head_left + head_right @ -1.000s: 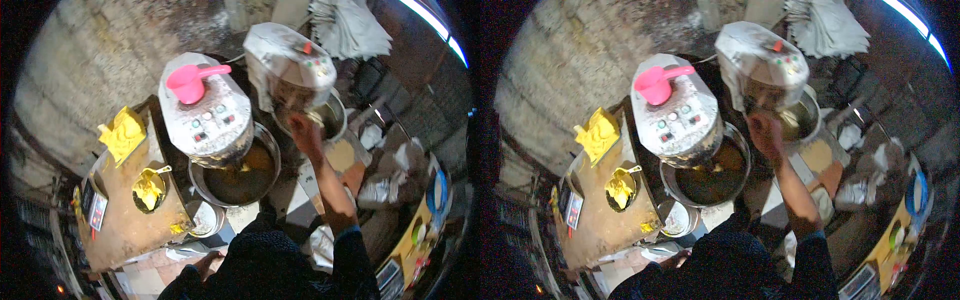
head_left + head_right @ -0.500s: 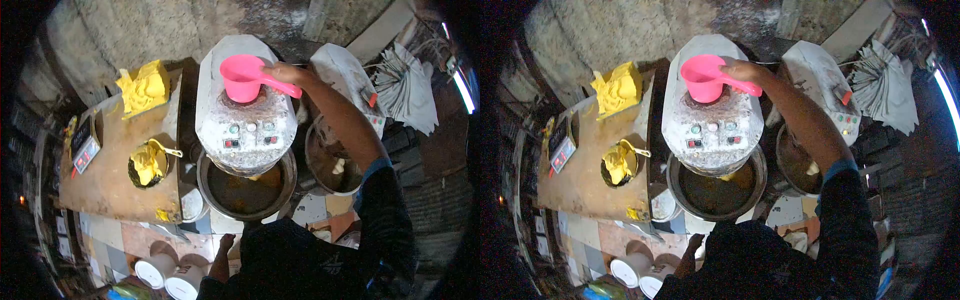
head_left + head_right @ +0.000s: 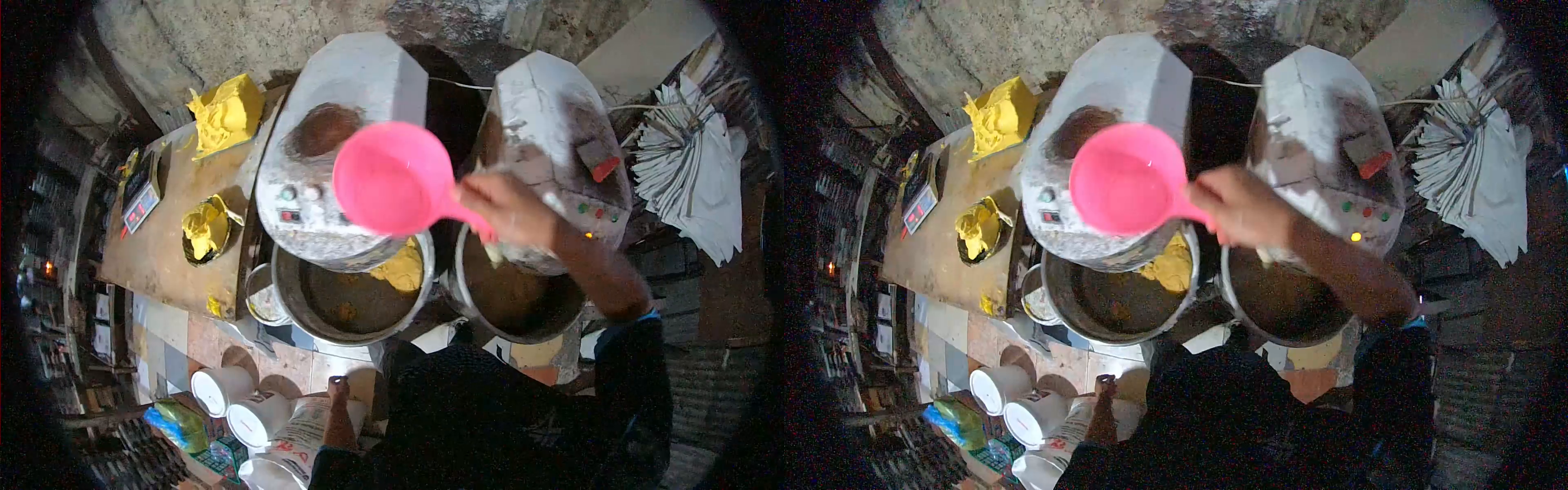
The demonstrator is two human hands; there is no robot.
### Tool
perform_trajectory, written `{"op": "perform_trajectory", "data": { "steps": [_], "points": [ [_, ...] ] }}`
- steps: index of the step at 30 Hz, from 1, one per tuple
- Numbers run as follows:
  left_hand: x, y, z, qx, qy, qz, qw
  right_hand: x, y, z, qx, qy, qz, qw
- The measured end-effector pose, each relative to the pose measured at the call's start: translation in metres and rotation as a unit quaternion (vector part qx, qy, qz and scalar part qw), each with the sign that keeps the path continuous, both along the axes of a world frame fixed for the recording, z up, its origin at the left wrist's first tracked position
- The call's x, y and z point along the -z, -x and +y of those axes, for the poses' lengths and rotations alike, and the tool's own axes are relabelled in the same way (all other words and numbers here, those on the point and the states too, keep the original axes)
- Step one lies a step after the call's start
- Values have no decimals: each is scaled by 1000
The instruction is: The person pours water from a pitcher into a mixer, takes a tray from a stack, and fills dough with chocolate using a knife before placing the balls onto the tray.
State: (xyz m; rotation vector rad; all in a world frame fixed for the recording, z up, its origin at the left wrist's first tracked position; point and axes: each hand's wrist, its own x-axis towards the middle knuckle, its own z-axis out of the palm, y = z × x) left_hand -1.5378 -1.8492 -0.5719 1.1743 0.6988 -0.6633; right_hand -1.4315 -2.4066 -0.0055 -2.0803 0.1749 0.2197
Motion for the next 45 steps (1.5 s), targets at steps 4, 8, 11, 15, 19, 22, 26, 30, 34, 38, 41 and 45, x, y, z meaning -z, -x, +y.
{"op": "perform_trajectory", "data": {
  "steps": [4, 8, 11, 15, 19, 22, 26, 30, 34, 38, 41, 45],
  "points": [
    [-8, 59, -66, 346, -339, -132, 865, 60, 89, -17, -37, 63, -96, 993],
    [20, 113, -116, 391, -314, -219, 837, 122, 166, -13, 26, 22, -125, 992],
    [19, 126, -130, 472, -324, -129, 810, 162, 209, -12, 55, 5, -138, 989],
    [-10, 133, -152, 472, -391, -72, 786, 202, 245, -16, 92, 23, -148, 984],
    [23, 132, -119, 398, -233, -69, 885, 209, 265, -36, 57, -34, 26, 997],
    [0, 123, -124, 337, -177, -107, 918, 227, 277, -43, 99, -42, 11, 994],
    [-25, 110, -153, 368, -223, -136, 892, 253, 291, -49, 52, 3, 55, 997],
    [-59, 98, -182, 506, -230, -347, 755, 264, 294, -47, 97, -11, 95, 991],
    [-41, 110, -185, 415, -255, -56, 871, 251, 288, -56, 106, -65, 123, 985],
    [-30, 114, -175, 447, -294, -135, 834, 282, 295, -51, 94, -55, 75, 991],
    [-24, 116, -170, 453, -313, -156, 820, 284, 295, -51, 128, -65, 39, 989],
    [-15, 117, -159, 462, -321, -176, 808, 298, 302, -50, 107, -8, -37, 994]
  ]
}}
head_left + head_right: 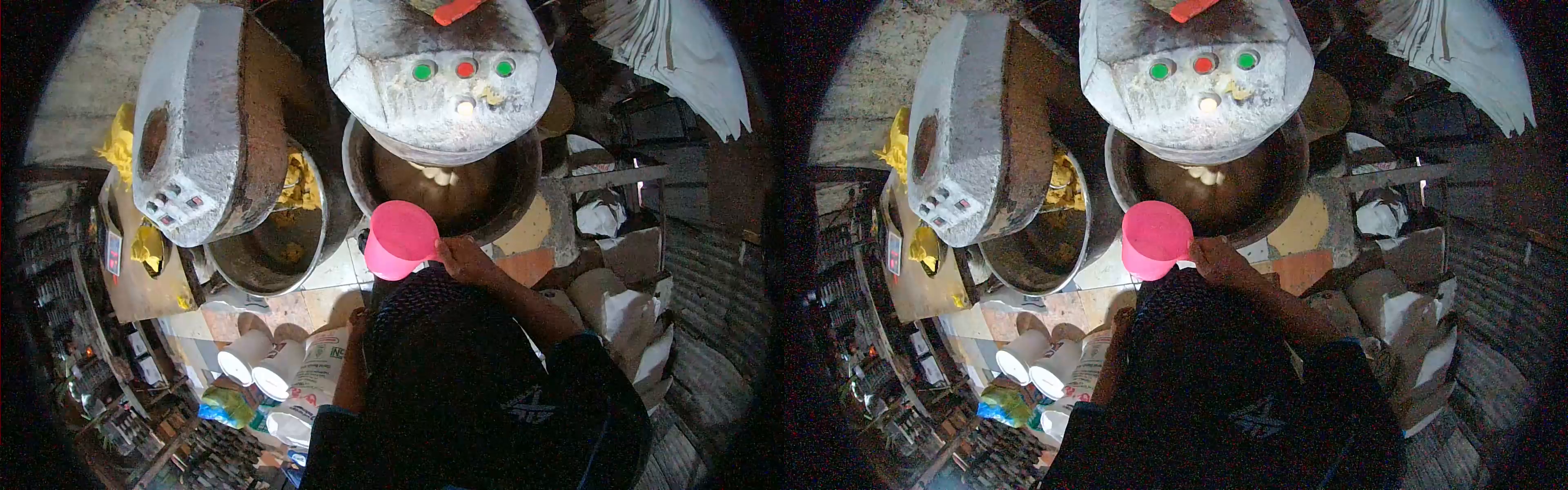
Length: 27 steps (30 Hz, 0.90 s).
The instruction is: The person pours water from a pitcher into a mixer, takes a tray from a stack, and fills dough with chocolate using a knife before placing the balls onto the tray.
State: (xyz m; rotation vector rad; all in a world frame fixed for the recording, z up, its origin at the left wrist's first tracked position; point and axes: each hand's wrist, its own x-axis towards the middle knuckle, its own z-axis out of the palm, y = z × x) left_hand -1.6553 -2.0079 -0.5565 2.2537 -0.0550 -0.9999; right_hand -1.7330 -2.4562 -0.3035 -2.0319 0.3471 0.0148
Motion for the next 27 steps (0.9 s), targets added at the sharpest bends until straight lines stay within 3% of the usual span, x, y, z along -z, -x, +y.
{"op": "perform_trajectory", "data": {
  "steps": [3, 5, 6, 9, 11, 12, 14, 18, 21, 23, 24, 27],
  "points": [
    [13, 1, 11, 22, 23, -23, 999, -28, -8, -8, 13, -99, 91, 991],
    [8, -3, 18, 158, 14, -88, 983, -14, -6, -7, 5, -87, 95, 992],
    [4, -5, 14, 158, 13, -88, 983, -6, -4, -7, -2, -74, 98, 992],
    [-20, -6, -5, 252, -83, -38, 963, 0, -2, -5, -4, -90, 83, 992],
    [-61, -2, -36, 69, -170, -1, 983, -2, 1, -4, -17, -34, 47, 998],
    [-61, -1, -34, 68, -171, -1, 983, -5, 0, -4, -29, 24, 11, 999],
    [-62, 1, -29, 43, -11, -41, 998, -10, -2, -8, -43, -8, 44, 998],
    [-31, -1, -11, 79, -70, -50, 993, 11, 2, -4, -14, -103, 55, 993],
    [-40, -5, -22, 138, -113, -1, 984, 16, 3, -5, -24, -70, 45, 996],
    [-77, 1, -41, 3, -22, 2, 1000, 23, 8, -3, -27, -41, 35, 998],
    [-74, 1, -40, 0, -27, -3, 1000, 25, 10, -1, -30, -10, 27, 999],
    [-11, 8, -2, 3, -50, -39, 998, 26, 11, -1, -39, -11, 50, 998]
  ]
}}
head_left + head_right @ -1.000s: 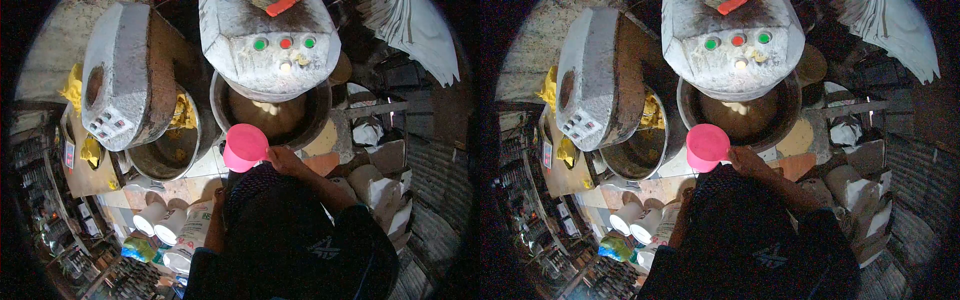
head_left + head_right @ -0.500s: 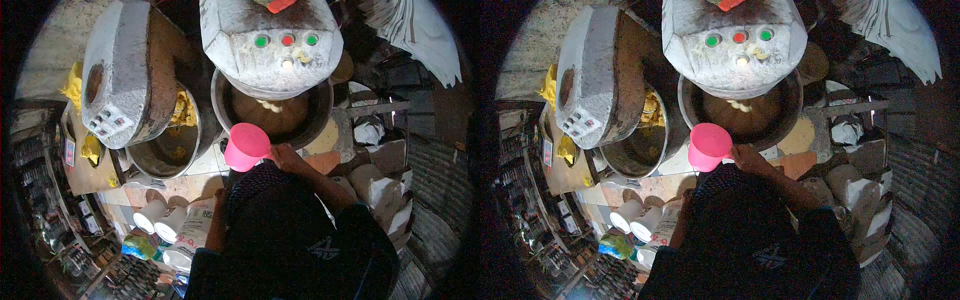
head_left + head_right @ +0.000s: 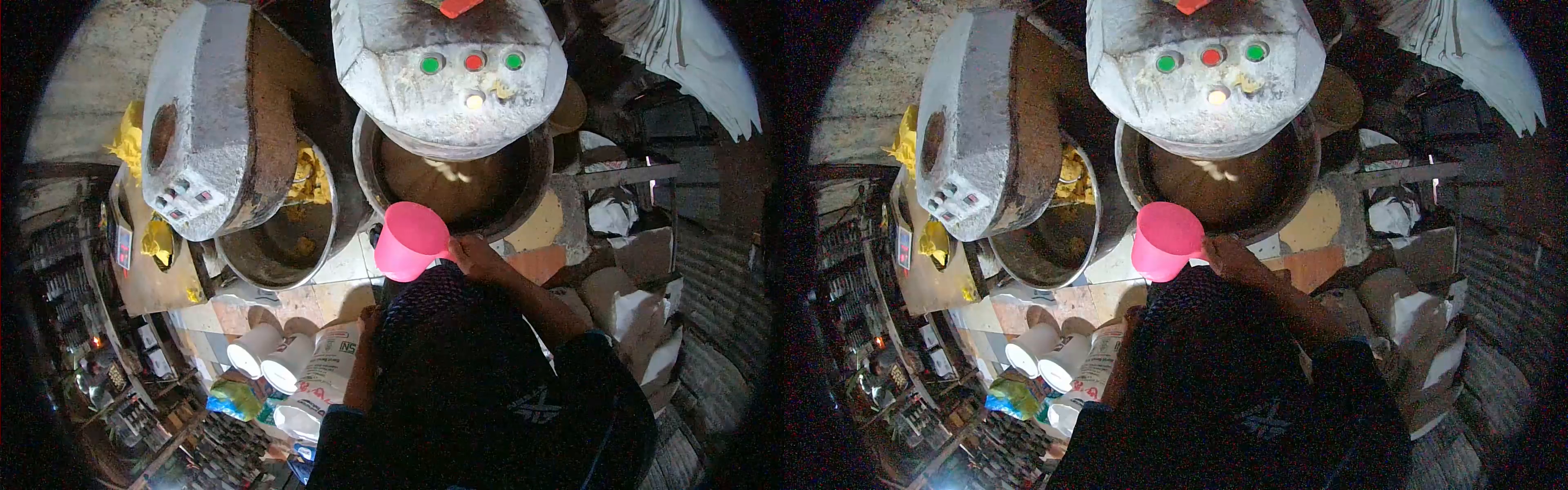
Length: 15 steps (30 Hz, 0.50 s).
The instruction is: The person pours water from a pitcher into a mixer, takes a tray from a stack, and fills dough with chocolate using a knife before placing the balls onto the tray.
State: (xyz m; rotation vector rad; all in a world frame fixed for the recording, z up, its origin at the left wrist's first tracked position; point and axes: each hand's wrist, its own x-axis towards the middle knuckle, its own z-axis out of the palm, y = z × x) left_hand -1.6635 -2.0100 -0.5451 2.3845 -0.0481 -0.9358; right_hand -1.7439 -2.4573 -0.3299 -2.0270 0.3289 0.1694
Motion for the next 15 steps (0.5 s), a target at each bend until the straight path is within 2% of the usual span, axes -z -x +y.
{"op": "perform_trajectory", "data": {
  "steps": [3, 6, 9, 10, 11, 12, 15],
  "points": [
    [5, 0, 4, -13, 27, 33, 999, -11, -7, -3, 22, -68, 27, 997],
    [-8, -2, -1, 16, 21, 35, 999, 13, -5, 2, 33, -95, 6, 995],
    [-20, -5, -7, 92, 1, 31, 995, -37, -14, -5, 36, -99, 37, 994],
    [-16, -7, -6, 133, -11, 22, 991, -23, -10, -3, 37, -98, 39, 994],
    [-13, -8, -5, 173, -21, 11, 985, 1, -5, 1, 5, -20, -30, 999],
    [-14, -6, -4, 157, -25, 12, 987, 3, -6, 2, -28, 58, -98, 993],
    [-15, 2, -5, 43, -8, 19, 999, 3, -3, -2, -35, -2, -49, 998]
  ]
}}
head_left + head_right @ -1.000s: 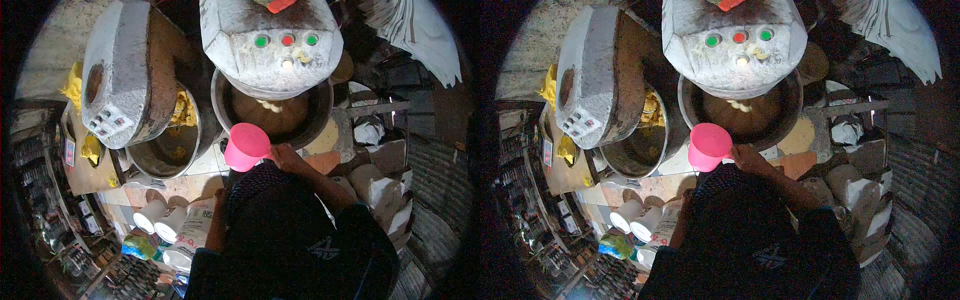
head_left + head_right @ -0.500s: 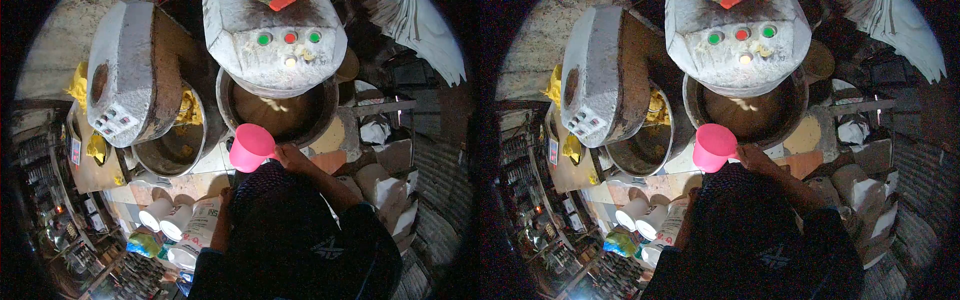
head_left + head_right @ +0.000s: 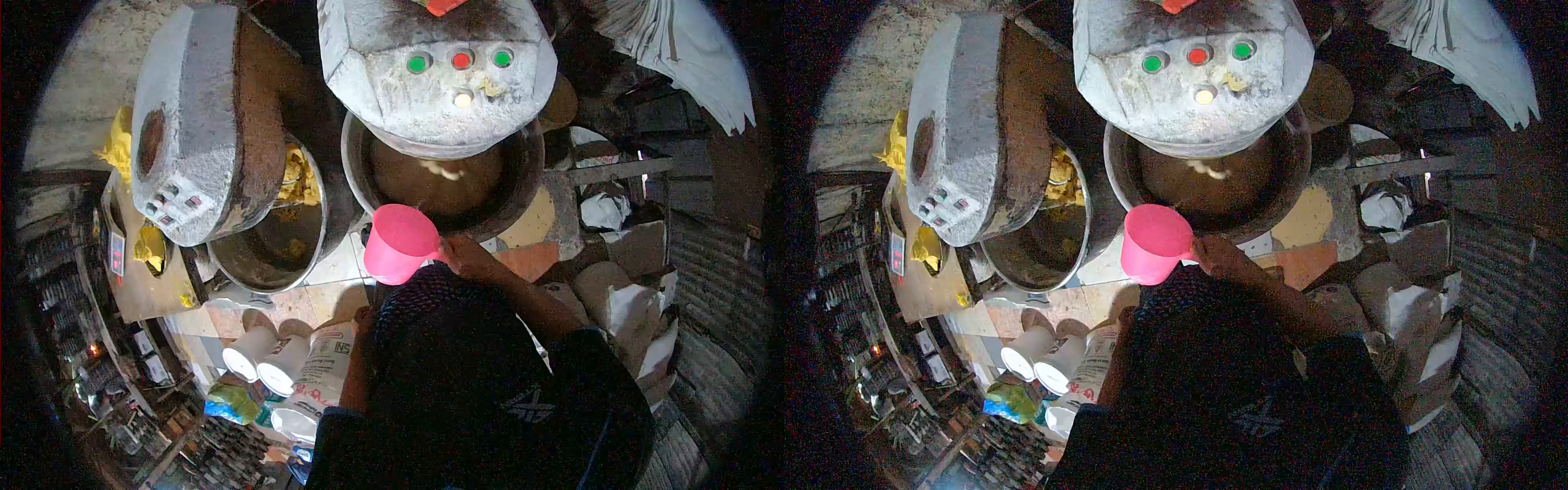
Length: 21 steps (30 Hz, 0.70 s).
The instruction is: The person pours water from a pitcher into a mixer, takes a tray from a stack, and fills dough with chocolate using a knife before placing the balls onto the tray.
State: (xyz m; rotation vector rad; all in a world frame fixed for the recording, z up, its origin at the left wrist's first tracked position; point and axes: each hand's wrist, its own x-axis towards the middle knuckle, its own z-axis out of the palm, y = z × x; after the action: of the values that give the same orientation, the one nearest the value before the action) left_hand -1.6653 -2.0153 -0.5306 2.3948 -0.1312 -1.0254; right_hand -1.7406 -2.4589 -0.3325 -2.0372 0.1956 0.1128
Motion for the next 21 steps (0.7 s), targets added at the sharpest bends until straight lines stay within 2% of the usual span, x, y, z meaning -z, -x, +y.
{"op": "perform_trajectory", "data": {
  "steps": [2, 4, 5, 7, 8, 9, 10, 12, 14, 15, 16, 17, 18, 19, 20, 21],
  "points": [
    [-3, 3, -1, -59, 25, 3, 998, -1, -1, -1, -9, 3, 0, 1000],
    [-15, 1, -8, -34, -17, -3, 999, 7, 0, 1, -18, 7, 1, 1000],
    [-25, -2, -16, -17, -49, -5, 999, 20, 2, 5, 0, 35, -70, 997],
    [-49, -8, -33, 11, -106, 2, 994, 12, -3, 4, 18, 63, -141, 988],
    [-57, -11, -39, 23, -125, 4, 992, 2, -4, 1, 18, 2, -64, 998],
    [-42, -8, -31, 11, -116, 4, 993, -7, -6, -1, 18, -58, 13, 998],
    [-24, -5, -21, -1, -107, 4, 994, -6, -5, -1, 18, -58, 13, 998],
    [-17, -5, -13, -24, -88, 5, 996, -3, -2, 1, -1, 2, -62, 998],
    [-31, -10, -16, -11, 0, 5, 1000, 9, 1, 5, 6, 32, -78, 996],
    [-14, -10, -9, -11, -1, 6, 1000, 13, 2, 7, 12, 61, -93, 994],
    [19, -8, 4, 132, -69, -73, 986, 4, -1, 4, 12, 61, -92, 994],
    [37, -7, 13, 270, -135, -151, 941, -12, -8, -1, 14, -8, -16, 1000],
    [39, -5, 16, 270, -135, -151, 941, -21, -11, -4, 16, -77, 61, 995],
    [40, -4, 19, 92, -56, -44, 993, -19, -10, -3, 16, -77, 61, 995],
    [42, -2, 21, -91, 25, 66, 993, -15, -8, -1, 20, -66, 70, 995],
    [31, -3, 12, -91, 26, 66, 993, -13, -6, 0, 23, -56, 78, 995]
  ]
}}
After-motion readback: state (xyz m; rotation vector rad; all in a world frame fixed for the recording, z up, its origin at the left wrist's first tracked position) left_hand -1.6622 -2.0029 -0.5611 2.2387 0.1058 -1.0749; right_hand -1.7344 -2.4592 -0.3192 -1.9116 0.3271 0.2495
